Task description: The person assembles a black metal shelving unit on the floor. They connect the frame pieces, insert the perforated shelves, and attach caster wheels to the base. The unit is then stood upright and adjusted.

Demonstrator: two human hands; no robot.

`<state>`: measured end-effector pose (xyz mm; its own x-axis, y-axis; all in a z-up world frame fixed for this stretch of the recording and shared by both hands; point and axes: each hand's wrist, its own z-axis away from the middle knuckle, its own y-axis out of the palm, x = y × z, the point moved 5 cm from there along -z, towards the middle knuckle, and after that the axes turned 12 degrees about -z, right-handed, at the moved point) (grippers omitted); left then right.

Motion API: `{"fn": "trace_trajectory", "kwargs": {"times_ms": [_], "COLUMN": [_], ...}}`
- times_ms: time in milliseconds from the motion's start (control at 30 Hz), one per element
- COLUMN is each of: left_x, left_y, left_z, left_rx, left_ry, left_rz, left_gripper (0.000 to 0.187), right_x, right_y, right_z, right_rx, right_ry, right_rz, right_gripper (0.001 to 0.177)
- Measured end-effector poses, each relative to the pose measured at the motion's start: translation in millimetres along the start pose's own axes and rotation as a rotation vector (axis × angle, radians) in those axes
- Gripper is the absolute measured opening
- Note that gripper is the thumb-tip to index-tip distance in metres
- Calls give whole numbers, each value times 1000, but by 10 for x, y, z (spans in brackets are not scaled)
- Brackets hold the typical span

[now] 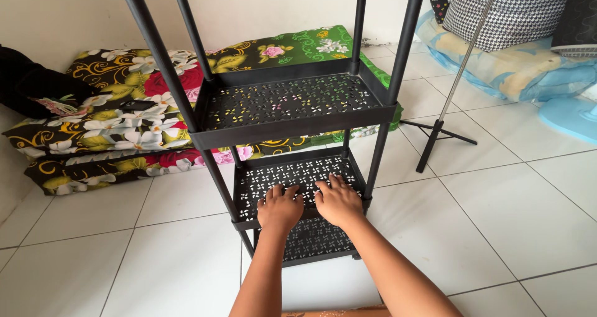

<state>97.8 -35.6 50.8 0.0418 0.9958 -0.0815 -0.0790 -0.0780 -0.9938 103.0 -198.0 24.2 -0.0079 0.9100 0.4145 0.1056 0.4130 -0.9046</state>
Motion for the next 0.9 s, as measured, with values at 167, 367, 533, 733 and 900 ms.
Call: {"fn": "trace_trajectory", "kwargs": {"times_ms": [167,367,533,733,900], "left_x": [-3,0,1,-2,4], "left_y": [-8,-59,-67,-16,23], "left_z": [11,41,42,33,-10], "left_rx": [1,0,-20,-50,-154], "left_ry": [-1,2,0,6,16], "left_rz": [-9,-12,-26,-29,-13], "left_gripper": [50,51,51,50,44], "right_x": [-3,-14,-13,4,41], "right_y": [7,23,38,11,-25], "right_z": [-1,10,23,12,32], "right_rx": [9,37,47,29,-71], "right_ry": [-14,-15,-9,-3,-36], "right_rz": [-3,18,33,23,12], "right_gripper": [51,55,56,54,49]}}
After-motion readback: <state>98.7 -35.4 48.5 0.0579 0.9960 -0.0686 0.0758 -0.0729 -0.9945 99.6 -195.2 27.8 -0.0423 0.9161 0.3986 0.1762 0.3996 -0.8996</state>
